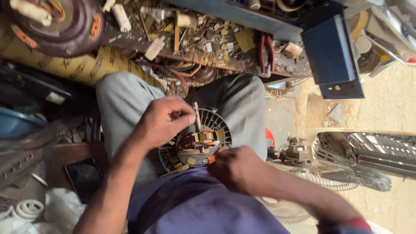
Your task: The person assembles components of a fan motor by hand, inserting a metal shaft through the stator and using scissors to cut and place small pieces of yellow paper into the motor slots.
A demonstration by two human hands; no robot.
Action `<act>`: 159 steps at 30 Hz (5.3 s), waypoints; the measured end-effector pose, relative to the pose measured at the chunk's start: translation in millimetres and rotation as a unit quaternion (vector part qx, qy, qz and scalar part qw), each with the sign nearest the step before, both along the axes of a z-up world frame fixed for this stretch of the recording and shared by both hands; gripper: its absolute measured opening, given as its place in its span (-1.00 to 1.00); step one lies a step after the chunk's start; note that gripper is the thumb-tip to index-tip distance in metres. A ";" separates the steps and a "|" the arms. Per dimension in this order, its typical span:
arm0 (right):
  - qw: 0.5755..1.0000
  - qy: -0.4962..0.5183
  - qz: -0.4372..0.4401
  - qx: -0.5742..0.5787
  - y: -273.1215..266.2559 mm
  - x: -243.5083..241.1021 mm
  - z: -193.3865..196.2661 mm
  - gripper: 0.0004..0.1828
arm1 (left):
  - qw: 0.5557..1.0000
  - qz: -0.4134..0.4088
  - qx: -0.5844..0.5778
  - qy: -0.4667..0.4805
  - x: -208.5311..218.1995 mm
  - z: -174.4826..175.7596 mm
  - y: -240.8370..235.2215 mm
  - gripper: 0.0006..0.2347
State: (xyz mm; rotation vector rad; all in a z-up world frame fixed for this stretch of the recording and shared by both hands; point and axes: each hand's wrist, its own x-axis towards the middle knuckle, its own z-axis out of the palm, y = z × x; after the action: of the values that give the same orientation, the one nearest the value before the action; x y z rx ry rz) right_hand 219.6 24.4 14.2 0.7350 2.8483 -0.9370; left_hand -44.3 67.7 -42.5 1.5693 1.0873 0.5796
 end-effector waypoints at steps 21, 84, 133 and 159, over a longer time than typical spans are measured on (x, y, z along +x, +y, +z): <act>0.975 0.177 -0.122 -0.048 -0.6 -6.9 11.7 -0.84 | 0.977 0.061 0.143 -0.145 10.1 -15.5 10.2 -0.94; 0.984 0.063 -0.147 0.075 23.2 -8.4 -29.1 -0.73 | 0.991 -0.087 0.096 -0.022 9.3 -3.6 22.4 -0.89; 0.975 -0.005 -0.201 0.095 65.9 39.8 -3.3 -0.86 | 0.846 0.093 0.493 0.181 43.8 58.1 -66.0 -0.89; 0.952 0.171 -0.250 0.055 113.3 -19.2 -39.5 -0.90 | 0.952 0.214 0.132 -0.176 45.4 10.6 -23.0 -0.86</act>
State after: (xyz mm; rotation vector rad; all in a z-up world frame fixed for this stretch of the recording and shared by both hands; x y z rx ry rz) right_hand 200.4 137.8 -25.3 1.4950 3.0859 -1.0493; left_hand 1.0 44.7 -31.9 1.3783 1.1076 1.2950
